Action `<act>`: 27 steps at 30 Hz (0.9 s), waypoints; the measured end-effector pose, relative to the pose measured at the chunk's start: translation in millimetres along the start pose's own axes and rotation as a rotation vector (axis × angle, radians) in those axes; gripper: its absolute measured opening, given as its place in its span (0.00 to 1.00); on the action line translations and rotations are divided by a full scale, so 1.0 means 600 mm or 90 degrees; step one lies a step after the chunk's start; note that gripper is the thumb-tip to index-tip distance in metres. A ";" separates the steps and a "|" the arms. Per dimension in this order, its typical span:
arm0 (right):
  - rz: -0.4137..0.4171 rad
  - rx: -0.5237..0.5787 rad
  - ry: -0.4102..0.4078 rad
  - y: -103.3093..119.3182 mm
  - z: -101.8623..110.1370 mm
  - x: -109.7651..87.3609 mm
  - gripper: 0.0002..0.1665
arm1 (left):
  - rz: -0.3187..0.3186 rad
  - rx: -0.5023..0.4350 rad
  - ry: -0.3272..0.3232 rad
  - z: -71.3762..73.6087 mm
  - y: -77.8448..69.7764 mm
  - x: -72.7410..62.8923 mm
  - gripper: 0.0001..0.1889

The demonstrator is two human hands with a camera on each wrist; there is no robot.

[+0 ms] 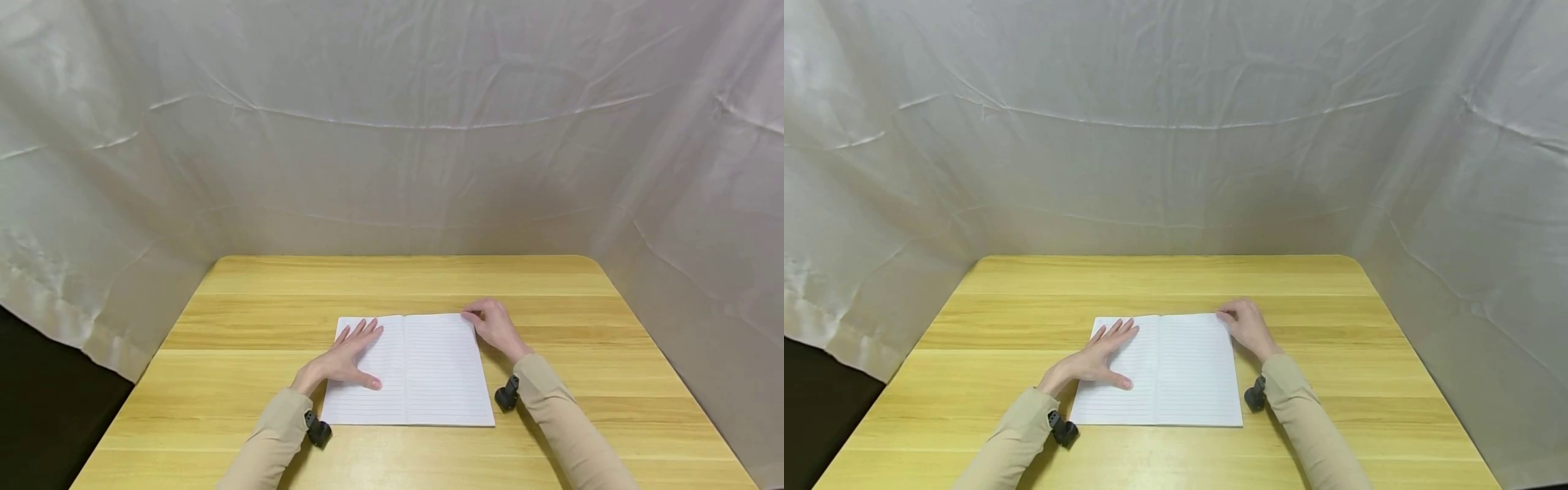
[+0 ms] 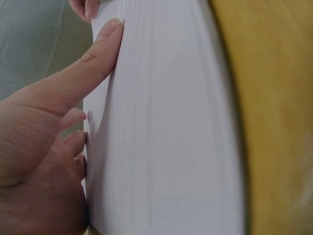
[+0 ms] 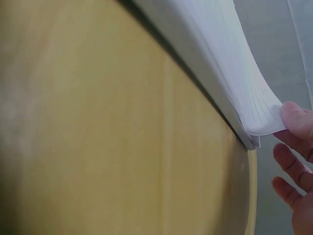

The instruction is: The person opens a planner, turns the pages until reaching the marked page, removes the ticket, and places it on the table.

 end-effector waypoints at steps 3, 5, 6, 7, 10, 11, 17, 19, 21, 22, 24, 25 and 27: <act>0.006 0.013 0.013 0.000 0.001 -0.002 0.08 | 0.000 -0.003 0.002 0.001 0.000 -0.001 0.59; 0.002 0.021 0.025 -0.001 0.002 -0.003 0.08 | -0.005 -0.008 0.002 0.001 0.001 -0.002 0.59; 0.000 0.022 0.030 -0.002 0.002 -0.004 0.09 | -0.006 -0.011 0.002 0.001 0.001 -0.002 0.59; -0.002 0.024 0.034 -0.002 0.002 -0.005 0.09 | -0.011 -0.013 -0.001 0.001 0.002 -0.002 0.59; -0.001 0.026 0.041 -0.002 0.004 -0.007 0.12 | -0.023 -0.020 -0.006 0.001 0.002 -0.003 0.59; 0.002 0.026 0.043 -0.002 0.004 -0.008 0.13 | -0.026 -0.021 -0.008 0.001 0.002 -0.004 0.59; -0.006 0.034 0.051 -0.004 0.004 -0.007 0.13 | -0.020 -0.019 -0.005 0.001 0.002 -0.003 0.59; -0.016 0.045 0.053 -0.004 0.004 -0.007 0.12 | -0.017 -0.017 -0.003 0.001 0.002 -0.003 0.59; -0.022 0.056 0.050 -0.005 0.004 -0.005 0.12 | -0.017 -0.016 -0.003 0.001 0.002 -0.003 0.59; -0.023 0.066 0.051 -0.004 0.005 -0.005 0.12 | -0.015 -0.016 -0.002 0.002 0.002 -0.003 0.59; -0.026 0.090 0.056 -0.002 0.009 -0.005 0.13 | -0.014 -0.016 -0.004 0.002 0.001 -0.004 0.59; -0.030 0.103 0.059 0.000 0.011 -0.006 0.15 | -0.012 -0.017 -0.006 0.003 0.001 -0.005 0.59; -0.032 0.128 0.070 0.004 0.015 -0.008 0.19 | -0.010 -0.022 -0.011 0.003 0.001 -0.007 0.59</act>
Point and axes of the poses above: each hand's wrist, its own x-axis towards the middle knuckle, its own z-axis out of the back of the hand, y = z × x, the point moved 1 cm from there along x, towards the middle knuckle, and after that the axes turned 12 degrees about -x, right-handed, at the moved point
